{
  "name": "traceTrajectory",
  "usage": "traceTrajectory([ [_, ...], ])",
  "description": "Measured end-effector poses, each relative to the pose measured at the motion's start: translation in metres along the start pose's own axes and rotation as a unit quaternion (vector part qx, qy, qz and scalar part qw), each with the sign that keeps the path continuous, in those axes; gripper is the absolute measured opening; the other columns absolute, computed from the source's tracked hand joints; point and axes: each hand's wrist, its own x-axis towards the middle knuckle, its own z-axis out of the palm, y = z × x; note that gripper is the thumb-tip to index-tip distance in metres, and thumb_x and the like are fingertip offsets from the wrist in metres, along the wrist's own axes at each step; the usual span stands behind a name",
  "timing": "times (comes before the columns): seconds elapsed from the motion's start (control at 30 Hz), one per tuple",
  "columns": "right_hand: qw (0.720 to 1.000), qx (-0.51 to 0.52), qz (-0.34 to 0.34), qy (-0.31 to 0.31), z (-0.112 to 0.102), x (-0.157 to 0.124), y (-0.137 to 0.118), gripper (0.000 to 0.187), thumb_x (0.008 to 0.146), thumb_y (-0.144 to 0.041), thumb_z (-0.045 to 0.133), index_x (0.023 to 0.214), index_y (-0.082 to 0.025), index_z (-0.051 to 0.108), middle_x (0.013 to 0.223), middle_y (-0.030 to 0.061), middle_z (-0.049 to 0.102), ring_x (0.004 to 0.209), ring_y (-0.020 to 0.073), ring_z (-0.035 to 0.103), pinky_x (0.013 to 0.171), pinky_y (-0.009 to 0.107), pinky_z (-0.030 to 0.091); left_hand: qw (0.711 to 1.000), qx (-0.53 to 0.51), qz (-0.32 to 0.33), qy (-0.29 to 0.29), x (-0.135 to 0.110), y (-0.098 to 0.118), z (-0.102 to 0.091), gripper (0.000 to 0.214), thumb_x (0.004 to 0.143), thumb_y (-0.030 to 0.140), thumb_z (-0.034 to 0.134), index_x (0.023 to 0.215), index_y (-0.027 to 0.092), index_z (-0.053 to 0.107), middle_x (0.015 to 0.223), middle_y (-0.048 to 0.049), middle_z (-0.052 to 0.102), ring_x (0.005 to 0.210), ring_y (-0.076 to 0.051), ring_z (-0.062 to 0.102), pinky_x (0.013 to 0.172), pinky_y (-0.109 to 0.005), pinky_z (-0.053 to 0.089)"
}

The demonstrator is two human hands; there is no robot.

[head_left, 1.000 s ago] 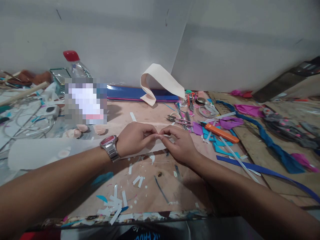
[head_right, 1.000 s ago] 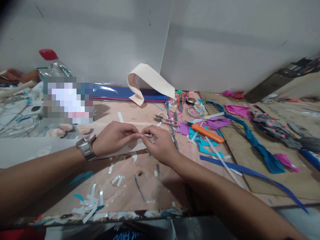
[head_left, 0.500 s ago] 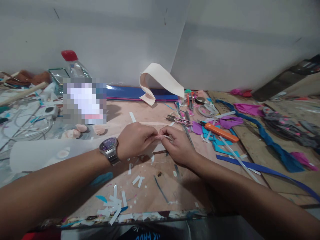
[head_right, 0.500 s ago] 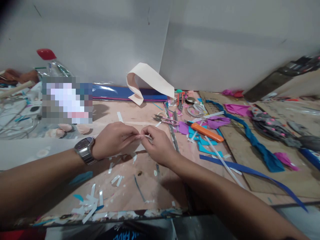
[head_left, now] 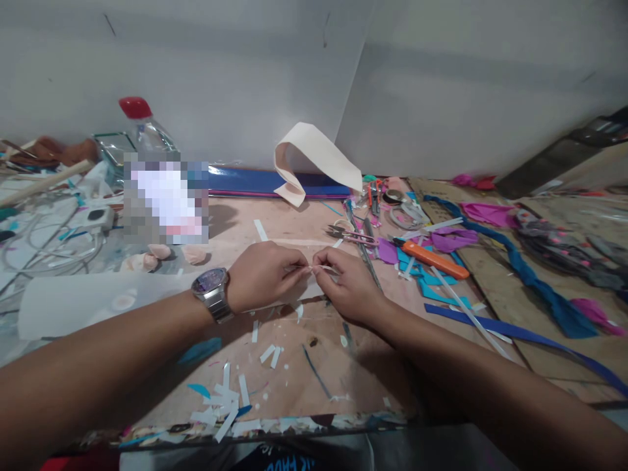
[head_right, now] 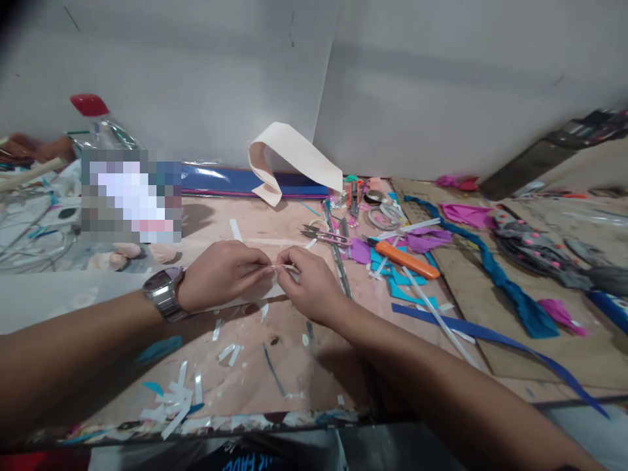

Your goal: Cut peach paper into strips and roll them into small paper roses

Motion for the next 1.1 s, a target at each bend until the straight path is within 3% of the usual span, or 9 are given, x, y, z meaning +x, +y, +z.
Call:
traceTrajectory([
  [0.17, 1.000, -0.015, -0.022, 0.000, -0.002, 0.000, -0.001, 0.009, 0.094, -0.022, 0.058, 0.092, -0.020, 0.067, 0.088, 0.0034, 0.071, 0.081, 0.0174, 0.064, 0.074, 0.028, 0.046, 1.000, -0.015, -0.010, -0.001, -0.001, 0.000, -0.002, 0.033, 0.101, 0.046, 0.054, 0.093, 0.024, 0.078, 0.083, -0.0024, 0.078, 0.075, -0.018, 0.068, 0.066, -0.029, 0.035],
  [0.4, 1.000, -0.021, -0.019, -0.003, -0.002, 0.001, -0.003, 0.008, 0.091, -0.018, 0.056, 0.086, -0.020, 0.063, 0.084, 0.0033, 0.069, 0.077, 0.0180, 0.063, 0.072, 0.029, 0.045, 0.998, -0.054, -0.017, -0.014, 0.000, 0.000, -0.003, 0.028, 0.096, 0.041, 0.059, 0.086, 0.021, 0.075, 0.074, -0.0014, 0.074, 0.065, -0.015, 0.060, 0.063, -0.028, 0.032],
  [0.67, 0.999, -0.010, 0.003, 0.030, -0.004, 0.000, -0.002, 0.010, 0.093, -0.022, 0.058, 0.088, -0.020, 0.067, 0.084, 0.0022, 0.072, 0.075, 0.0174, 0.064, 0.072, 0.029, 0.046, 0.994, -0.092, -0.035, -0.037, 0.002, -0.005, -0.010, 0.028, 0.090, 0.037, 0.063, 0.072, 0.017, 0.066, 0.060, 0.0024, 0.058, 0.056, -0.011, 0.046, 0.057, -0.027, 0.025],
  [0.97, 1.000, -0.002, 0.000, 0.029, -0.005, 0.000, -0.004, 0.012, 0.093, -0.025, 0.060, 0.085, -0.020, 0.068, 0.082, 0.0025, 0.072, 0.072, 0.0167, 0.064, 0.070, 0.029, 0.047, 0.983, -0.163, -0.050, -0.071, 0.003, -0.010, -0.010, 0.039, 0.092, 0.046, 0.062, 0.067, 0.016, 0.063, 0.058, 0.0037, 0.052, 0.059, -0.010, 0.045, 0.056, -0.026, 0.027],
  [1.1, 0.999, 0.002, -0.004, 0.031, -0.004, 0.000, -0.003, 0.012, 0.093, -0.025, 0.060, 0.085, -0.020, 0.068, 0.081, 0.0023, 0.072, 0.072, 0.0166, 0.064, 0.070, 0.029, 0.047, 0.981, -0.169, -0.056, -0.073, 0.004, -0.011, -0.011, 0.035, 0.094, 0.043, 0.059, 0.073, 0.016, 0.068, 0.063, 0.0019, 0.060, 0.062, -0.012, 0.050, 0.058, -0.026, 0.030],
])
